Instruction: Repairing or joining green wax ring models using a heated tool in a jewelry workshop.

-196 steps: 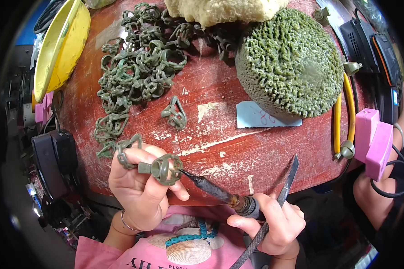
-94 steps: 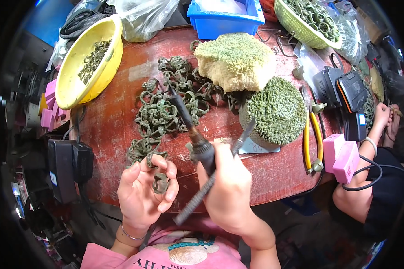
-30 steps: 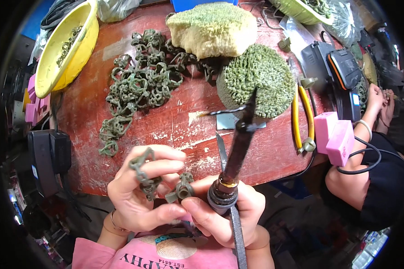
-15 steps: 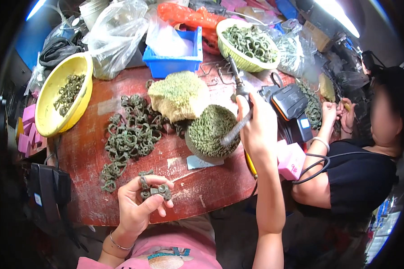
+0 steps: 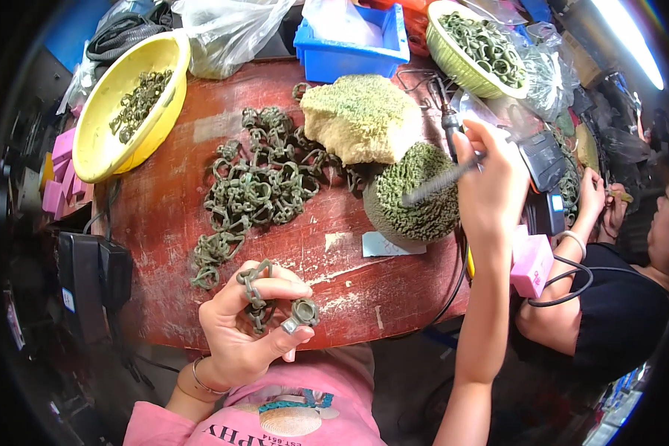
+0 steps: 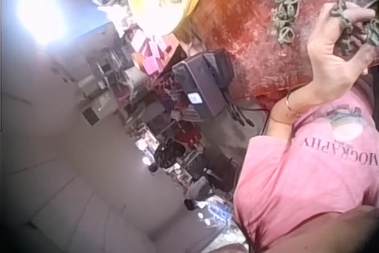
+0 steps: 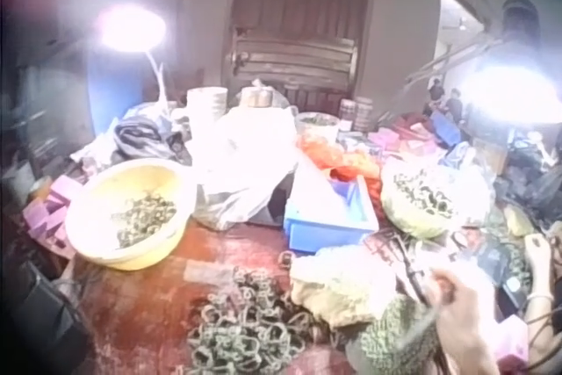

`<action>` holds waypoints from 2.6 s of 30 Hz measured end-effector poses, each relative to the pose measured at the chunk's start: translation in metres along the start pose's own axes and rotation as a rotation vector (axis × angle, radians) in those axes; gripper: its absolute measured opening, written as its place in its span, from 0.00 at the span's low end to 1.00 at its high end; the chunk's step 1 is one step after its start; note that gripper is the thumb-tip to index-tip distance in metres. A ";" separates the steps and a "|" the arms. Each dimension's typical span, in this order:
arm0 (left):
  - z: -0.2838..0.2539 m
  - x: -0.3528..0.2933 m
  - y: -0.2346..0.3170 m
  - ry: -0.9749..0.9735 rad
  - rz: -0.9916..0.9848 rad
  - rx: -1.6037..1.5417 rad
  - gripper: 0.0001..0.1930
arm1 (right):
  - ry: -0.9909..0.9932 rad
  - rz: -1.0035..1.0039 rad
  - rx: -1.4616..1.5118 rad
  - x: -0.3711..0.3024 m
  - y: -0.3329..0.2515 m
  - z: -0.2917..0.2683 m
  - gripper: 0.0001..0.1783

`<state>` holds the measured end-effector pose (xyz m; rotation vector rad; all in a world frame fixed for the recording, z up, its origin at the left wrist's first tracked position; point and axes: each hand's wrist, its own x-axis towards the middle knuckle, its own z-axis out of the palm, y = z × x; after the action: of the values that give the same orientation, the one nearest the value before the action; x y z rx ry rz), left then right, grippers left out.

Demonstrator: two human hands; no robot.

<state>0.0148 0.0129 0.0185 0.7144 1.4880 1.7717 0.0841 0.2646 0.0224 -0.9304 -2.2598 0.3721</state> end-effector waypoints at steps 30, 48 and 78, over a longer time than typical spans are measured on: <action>0.007 0.000 0.009 -0.012 0.126 0.303 0.17 | -0.346 0.206 1.150 -0.136 -0.078 -0.042 0.18; 0.011 0.003 0.015 -0.146 -0.060 0.117 0.18 | -0.230 0.130 1.074 -0.137 -0.070 -0.039 0.14; 0.014 -0.003 -0.004 0.035 0.156 0.240 0.16 | -0.106 0.037 0.702 -0.140 -0.081 -0.039 0.10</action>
<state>0.0285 0.0190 0.0168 0.9464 1.7280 1.7430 0.1426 0.1087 0.0247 -0.5827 -1.9669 1.1584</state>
